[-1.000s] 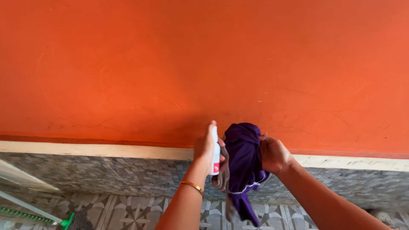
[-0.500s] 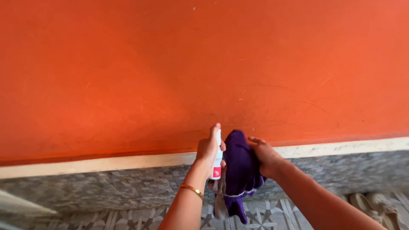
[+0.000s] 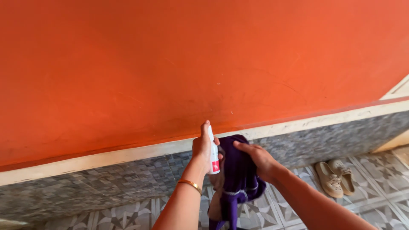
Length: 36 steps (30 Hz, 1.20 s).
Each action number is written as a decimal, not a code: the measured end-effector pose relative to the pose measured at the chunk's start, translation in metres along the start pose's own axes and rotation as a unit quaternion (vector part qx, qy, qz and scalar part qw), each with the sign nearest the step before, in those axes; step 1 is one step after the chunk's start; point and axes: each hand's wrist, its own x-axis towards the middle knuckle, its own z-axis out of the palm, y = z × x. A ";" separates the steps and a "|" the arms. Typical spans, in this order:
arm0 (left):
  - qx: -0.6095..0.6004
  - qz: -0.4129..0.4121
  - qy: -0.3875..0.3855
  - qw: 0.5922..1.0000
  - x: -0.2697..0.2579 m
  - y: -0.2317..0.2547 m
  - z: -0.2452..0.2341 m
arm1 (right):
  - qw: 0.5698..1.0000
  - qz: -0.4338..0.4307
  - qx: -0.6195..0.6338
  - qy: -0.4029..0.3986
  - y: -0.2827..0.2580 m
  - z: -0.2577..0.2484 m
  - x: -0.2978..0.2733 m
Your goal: Clean drawings or marks off a wall using a spray and a cloth.
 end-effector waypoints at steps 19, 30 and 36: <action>0.050 0.004 0.137 0.989 0.028 -0.006 0.118 | 0.919 0.012 0.307 0.247 -0.011 -0.198 0.046; 0.007 0.008 0.218 0.976 0.071 -0.037 0.165 | 0.915 0.028 0.314 0.250 -0.101 -0.293 0.086; -0.050 0.023 0.257 0.965 0.056 -0.027 0.179 | 0.925 0.039 0.312 0.212 -0.092 -0.316 0.084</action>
